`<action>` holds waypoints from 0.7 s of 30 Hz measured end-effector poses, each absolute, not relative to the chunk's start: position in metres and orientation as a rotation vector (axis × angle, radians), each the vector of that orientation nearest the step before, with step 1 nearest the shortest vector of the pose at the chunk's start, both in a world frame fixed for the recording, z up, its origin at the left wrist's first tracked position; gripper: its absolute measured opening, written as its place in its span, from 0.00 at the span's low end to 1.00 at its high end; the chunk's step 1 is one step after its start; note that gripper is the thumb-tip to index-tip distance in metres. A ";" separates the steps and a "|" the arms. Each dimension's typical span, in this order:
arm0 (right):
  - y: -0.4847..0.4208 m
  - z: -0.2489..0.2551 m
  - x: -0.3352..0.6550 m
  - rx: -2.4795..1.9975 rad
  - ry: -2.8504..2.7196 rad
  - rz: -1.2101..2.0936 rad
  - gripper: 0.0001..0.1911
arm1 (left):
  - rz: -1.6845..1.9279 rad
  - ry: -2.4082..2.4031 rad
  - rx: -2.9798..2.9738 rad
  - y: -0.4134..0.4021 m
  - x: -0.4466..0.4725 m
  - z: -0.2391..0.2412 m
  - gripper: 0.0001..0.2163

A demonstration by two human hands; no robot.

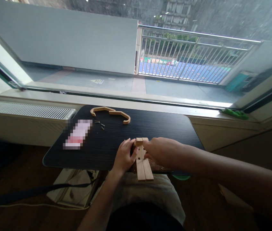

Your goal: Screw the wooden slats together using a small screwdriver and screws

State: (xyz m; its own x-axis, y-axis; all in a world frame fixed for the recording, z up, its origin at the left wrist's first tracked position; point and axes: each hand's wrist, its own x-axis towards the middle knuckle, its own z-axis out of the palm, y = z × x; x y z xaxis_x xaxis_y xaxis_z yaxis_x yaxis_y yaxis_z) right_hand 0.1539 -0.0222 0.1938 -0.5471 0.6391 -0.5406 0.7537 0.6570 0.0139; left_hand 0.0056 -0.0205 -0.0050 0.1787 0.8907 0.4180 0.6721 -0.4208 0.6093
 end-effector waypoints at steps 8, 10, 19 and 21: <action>-0.023 0.186 0.176 0.921 2.688 -0.371 0.17 | 1.101 1.490 2.170 -0.020 0.005 -0.006 0.15; -0.021 0.193 0.178 0.979 2.671 -0.413 0.15 | 1.097 1.492 2.181 -0.020 0.006 -0.005 0.14; -0.017 0.201 0.184 0.952 2.628 -0.512 0.09 | 1.094 1.506 2.180 -0.021 0.006 -0.004 0.14; -0.016 0.197 0.187 0.959 2.636 -0.518 0.10 | 1.089 1.505 2.183 -0.021 0.006 -0.004 0.14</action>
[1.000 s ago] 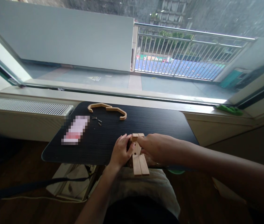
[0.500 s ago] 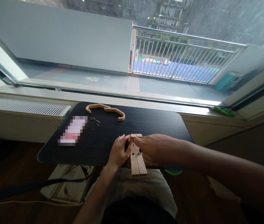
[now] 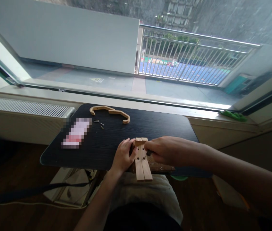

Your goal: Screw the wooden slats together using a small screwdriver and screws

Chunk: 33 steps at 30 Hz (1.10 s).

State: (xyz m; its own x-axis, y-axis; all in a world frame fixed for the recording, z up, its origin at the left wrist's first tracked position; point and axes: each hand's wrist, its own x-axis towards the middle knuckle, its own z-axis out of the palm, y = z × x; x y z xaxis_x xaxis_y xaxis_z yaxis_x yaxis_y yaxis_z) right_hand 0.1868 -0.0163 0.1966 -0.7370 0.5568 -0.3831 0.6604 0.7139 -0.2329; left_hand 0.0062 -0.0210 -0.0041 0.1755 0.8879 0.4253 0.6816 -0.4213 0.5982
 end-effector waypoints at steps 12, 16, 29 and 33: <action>-0.014 0.192 0.183 0.936 2.627 -0.479 0.08 | 1.094 1.496 2.170 -0.021 0.006 -0.003 0.15; -0.014 0.192 0.181 0.950 2.635 -0.510 0.10 | 1.084 1.491 2.170 -0.021 0.006 -0.002 0.15; -0.004 0.185 0.182 0.987 2.634 -0.474 0.13 | 1.077 1.488 2.166 -0.022 0.006 -0.002 0.15; -0.010 0.188 0.178 0.958 2.621 -0.392 0.11 | 1.075 1.493 2.164 -0.022 0.006 -0.004 0.14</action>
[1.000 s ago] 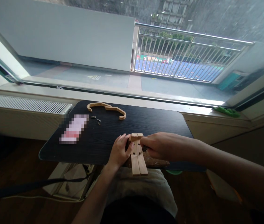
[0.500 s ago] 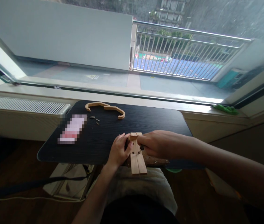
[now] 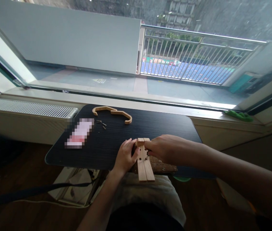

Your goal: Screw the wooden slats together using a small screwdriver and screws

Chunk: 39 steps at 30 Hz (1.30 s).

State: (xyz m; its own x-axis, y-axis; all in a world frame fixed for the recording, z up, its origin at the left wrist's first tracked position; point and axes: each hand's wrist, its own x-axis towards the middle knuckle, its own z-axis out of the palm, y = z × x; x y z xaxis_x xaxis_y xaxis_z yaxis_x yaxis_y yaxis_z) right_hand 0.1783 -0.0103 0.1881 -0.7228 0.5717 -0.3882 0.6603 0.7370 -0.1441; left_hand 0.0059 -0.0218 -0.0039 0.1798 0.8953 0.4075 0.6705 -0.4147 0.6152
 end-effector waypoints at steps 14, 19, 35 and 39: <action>-0.019 0.186 0.162 0.913 2.586 -0.179 0.08 | 1.096 1.501 2.162 -0.021 0.006 -0.005 0.16; -0.027 0.195 0.151 1.023 2.474 -0.245 0.09 | 1.093 1.496 2.158 -0.021 0.006 -0.004 0.17; -0.030 0.184 0.146 1.120 2.524 -0.189 0.11 | 1.034 1.476 2.147 -0.019 0.002 -0.003 0.16; -0.040 0.173 0.156 1.288 2.742 -0.246 0.14 | 1.052 1.501 2.118 -0.018 0.002 -0.006 0.16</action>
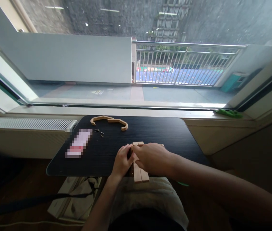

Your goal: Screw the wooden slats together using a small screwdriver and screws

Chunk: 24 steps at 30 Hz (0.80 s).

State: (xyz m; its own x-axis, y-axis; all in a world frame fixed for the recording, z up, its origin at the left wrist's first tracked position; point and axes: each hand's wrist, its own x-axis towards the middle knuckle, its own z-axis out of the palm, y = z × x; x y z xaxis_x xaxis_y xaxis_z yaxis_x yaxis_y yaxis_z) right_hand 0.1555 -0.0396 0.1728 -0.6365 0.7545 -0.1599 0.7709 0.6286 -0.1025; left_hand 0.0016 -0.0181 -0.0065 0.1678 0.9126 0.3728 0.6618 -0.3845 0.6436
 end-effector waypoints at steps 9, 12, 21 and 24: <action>-0.027 0.151 0.226 1.910 2.823 -1.121 0.16 | 1.084 1.471 2.122 -0.016 0.002 -0.002 0.14; -0.028 0.111 0.250 2.186 2.608 -1.793 0.22 | 1.072 1.441 2.120 -0.017 0.001 0.003 0.14; -0.044 0.033 0.251 2.845 2.739 -1.804 0.20 | 1.071 1.395 1.905 -0.060 -0.005 0.017 0.15; -0.043 0.028 0.243 2.875 2.740 -1.899 0.19 | 1.002 1.379 1.817 -0.061 -0.006 0.019 0.17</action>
